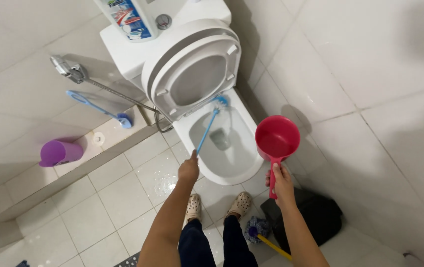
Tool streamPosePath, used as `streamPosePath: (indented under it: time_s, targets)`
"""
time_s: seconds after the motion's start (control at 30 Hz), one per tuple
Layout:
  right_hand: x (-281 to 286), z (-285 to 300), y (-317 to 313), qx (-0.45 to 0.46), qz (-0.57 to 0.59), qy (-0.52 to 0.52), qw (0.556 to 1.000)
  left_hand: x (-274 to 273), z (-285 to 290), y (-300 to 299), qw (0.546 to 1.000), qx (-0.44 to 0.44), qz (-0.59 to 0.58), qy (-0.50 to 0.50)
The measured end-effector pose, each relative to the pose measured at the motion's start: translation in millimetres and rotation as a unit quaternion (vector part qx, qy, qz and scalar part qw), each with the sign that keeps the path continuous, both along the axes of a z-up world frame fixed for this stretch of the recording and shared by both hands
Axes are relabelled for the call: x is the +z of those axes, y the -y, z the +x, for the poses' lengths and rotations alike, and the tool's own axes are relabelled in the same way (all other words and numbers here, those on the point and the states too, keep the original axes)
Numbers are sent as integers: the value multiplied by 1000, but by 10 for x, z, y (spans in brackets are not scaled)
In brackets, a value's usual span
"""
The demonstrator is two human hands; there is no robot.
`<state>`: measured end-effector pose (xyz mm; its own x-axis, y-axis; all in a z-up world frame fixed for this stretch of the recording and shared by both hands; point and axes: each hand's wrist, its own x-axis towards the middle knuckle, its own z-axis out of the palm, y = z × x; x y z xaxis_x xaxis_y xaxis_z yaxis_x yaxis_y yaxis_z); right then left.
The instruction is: The person cleans a toilet bowl using a blue toilet brush and a pink plastic scoop. They scrub the inside of the bowl, rinse the brush, and then use a white scrubbing brush to clean the toilet seat and rim. The person repeatedly fills the pink scoop with water from a sink to rinse the brushes and flush the toilet.
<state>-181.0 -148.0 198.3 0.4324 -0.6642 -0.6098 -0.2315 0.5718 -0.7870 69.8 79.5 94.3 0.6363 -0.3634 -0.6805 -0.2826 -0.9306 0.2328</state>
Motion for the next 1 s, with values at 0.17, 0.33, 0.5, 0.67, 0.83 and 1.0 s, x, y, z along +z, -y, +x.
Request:
streamPosePath:
  time_s: [0.17,0.33,0.5,0.67,0.83,1.0]
  targets:
    - [-36,-68,10,-33,-4,-5,999,-158,243,839,997,-2,-72,31]
    - [173,-102,-145,-57,-12,-24,998,-363,-70,659,994,-27,-96,34]
    - [113,-232,-352,-98,-18,-18,995,-22,165,434,993,-105,-55,-10]
    - [38,-467,-774,-181,-2,45,983,-33,-37,259,993,-87,-82,-11]
    - [51,-719,-1332,-220,-7,26,975,129,-483,-42,955,-290,-52,-45]
    - [188,-794,-1777,-234,11,-3,972,-183,-838,-455,968,-221,-118,-34]
